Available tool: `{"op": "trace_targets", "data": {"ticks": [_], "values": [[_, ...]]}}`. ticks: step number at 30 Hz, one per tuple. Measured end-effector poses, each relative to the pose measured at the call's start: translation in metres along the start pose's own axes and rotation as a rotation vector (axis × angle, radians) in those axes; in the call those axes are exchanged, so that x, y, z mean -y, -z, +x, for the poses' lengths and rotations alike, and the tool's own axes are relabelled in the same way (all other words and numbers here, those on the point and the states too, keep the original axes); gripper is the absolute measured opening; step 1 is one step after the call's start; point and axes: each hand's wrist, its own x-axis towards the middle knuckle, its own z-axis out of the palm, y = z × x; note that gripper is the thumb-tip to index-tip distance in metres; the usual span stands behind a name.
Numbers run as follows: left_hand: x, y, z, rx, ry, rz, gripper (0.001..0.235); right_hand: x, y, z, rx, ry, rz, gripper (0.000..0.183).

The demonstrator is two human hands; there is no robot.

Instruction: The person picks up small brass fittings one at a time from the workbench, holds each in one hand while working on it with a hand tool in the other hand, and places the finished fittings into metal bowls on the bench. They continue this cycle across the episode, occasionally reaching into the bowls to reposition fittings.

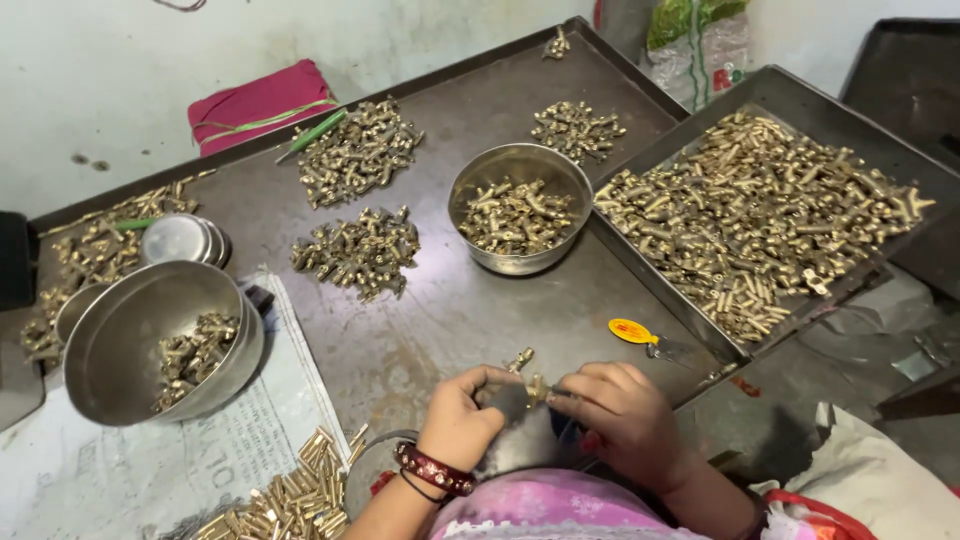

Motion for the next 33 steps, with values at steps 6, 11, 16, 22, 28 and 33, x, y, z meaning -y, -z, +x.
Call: {"op": "trace_targets", "data": {"ticks": [6,11,16,22,28,33], "values": [[-0.054,-0.014,-0.026,-0.092,-0.708,0.725,0.042,-0.003,-0.012,-0.017,-0.146,-0.077,0.112,0.036],[-0.058,-0.017,-0.019,-0.003,-0.541,0.642,0.051,-0.003,-0.014,-0.013,-0.191,-0.14,0.16,0.043],[-0.046,-0.002,0.026,0.022,-0.53,0.657,0.05,-0.019,-0.024,-0.025,-0.178,-0.355,0.251,0.042],[-0.067,0.027,0.13,-0.128,-0.564,0.886,0.048,-0.048,-0.051,-0.081,-0.081,-0.77,0.376,0.048],[-0.053,0.055,0.23,-0.17,-0.555,1.188,0.044,-0.057,-0.043,-0.094,-0.033,-0.881,0.342,0.047],[-0.033,0.058,0.244,-0.187,-0.627,1.266,0.038,-0.062,-0.039,-0.114,-0.161,-1.033,0.332,0.046]]}}
